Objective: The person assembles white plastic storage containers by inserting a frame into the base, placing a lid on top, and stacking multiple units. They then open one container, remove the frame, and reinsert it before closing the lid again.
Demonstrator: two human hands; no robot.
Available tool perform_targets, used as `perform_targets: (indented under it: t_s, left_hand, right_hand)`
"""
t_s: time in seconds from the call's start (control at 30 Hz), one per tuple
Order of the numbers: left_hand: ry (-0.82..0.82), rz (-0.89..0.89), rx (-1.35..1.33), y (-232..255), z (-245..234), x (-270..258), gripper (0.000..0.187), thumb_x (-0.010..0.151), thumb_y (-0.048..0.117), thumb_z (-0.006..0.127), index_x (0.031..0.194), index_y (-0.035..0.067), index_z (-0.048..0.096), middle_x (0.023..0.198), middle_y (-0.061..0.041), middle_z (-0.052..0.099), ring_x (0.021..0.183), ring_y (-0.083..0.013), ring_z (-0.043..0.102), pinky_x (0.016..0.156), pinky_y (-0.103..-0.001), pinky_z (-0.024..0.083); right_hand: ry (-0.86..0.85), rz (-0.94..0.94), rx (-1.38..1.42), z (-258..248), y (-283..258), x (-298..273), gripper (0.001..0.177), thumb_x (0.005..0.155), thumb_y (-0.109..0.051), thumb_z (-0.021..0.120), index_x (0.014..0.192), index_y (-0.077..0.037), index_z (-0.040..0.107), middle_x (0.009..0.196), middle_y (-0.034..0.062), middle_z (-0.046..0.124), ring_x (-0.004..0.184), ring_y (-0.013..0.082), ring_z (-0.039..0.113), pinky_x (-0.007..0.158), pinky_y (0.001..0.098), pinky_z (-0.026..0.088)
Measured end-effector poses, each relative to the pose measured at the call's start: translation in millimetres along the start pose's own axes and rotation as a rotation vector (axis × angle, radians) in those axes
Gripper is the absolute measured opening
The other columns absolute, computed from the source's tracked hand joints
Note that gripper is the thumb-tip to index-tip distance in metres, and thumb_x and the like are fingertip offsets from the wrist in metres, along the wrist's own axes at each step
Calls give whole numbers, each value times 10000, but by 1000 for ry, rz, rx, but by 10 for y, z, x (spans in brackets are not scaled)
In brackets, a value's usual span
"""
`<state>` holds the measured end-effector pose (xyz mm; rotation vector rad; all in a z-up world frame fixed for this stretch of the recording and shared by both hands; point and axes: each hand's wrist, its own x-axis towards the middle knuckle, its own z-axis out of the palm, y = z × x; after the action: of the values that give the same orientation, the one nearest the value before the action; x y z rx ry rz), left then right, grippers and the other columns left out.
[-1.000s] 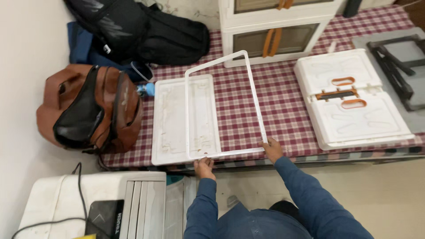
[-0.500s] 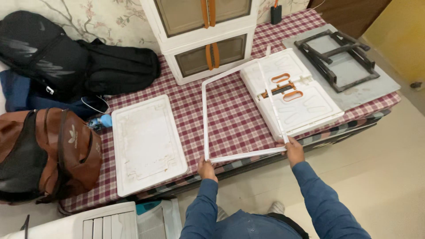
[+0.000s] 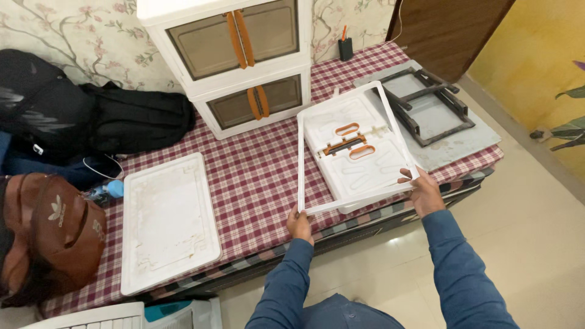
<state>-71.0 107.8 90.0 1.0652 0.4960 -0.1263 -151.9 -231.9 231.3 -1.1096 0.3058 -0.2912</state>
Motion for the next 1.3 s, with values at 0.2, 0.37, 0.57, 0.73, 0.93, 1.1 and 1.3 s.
perform_targets:
  t_s: [0.2,0.37,0.57,0.73,0.93,1.1,1.3]
  left_hand:
    - [-105,-34,5,-291,759,-99,495,1012,54,535,1474,-63,401,1238,-173,640,1028,-235,714,836,-328,659]
    - [-254,-215,118,-561,1348,-269,595,1033,246,543,1520,-34,351,1251,-237,619,1099,-364,634,896,-397,596]
    - [-443,-111,360,-562,1776,-519,744,997,476,523,1536,-12,365,1479,-184,506,1322,-318,547,1059,-445,476]
    - [-505,-49,97,-22,1940,-600,766,1018,535,423,1546,-11,326,1571,-193,431,1346,-302,553,1054,-429,509]
    - [-424,-39,-13,329,1735,-387,655,1052,478,403,1467,-26,465,1359,-158,593,1180,-246,616,958,-381,531]
    - [-298,9,75,22,1427,10,354,944,48,592,1229,-161,615,981,-147,676,841,-218,638,752,-358,530]
    - [-174,-93,92,-311,1258,308,321,852,-39,622,1172,-56,628,909,-126,697,766,-204,645,664,-346,537]
  right_hand:
    - [-65,-169,34,-128,-658,174,476,1003,-102,619,1418,97,501,1295,143,612,1135,242,611,1006,414,493]
    - [-145,-293,20,138,-1219,292,658,996,-265,677,1537,15,428,1335,115,621,1185,214,610,1038,373,466]
    - [-169,-402,-283,499,-1486,290,657,994,-150,677,1566,33,411,1320,146,682,1139,188,670,1037,326,528]
    - [-259,-294,-548,716,-1124,285,658,919,-74,724,1528,-22,482,1281,139,731,1100,146,679,959,309,543]
    - [-445,-334,-956,894,-425,13,631,844,-194,820,1432,-159,593,1244,140,721,1017,273,732,874,367,568]
    - [-550,-348,-1296,1036,-12,-94,632,793,-274,830,1396,-250,642,1064,170,755,889,374,722,811,448,568]
    - [-580,-373,-1291,926,462,48,601,713,-211,856,1287,-161,684,987,119,760,903,331,717,802,440,557]
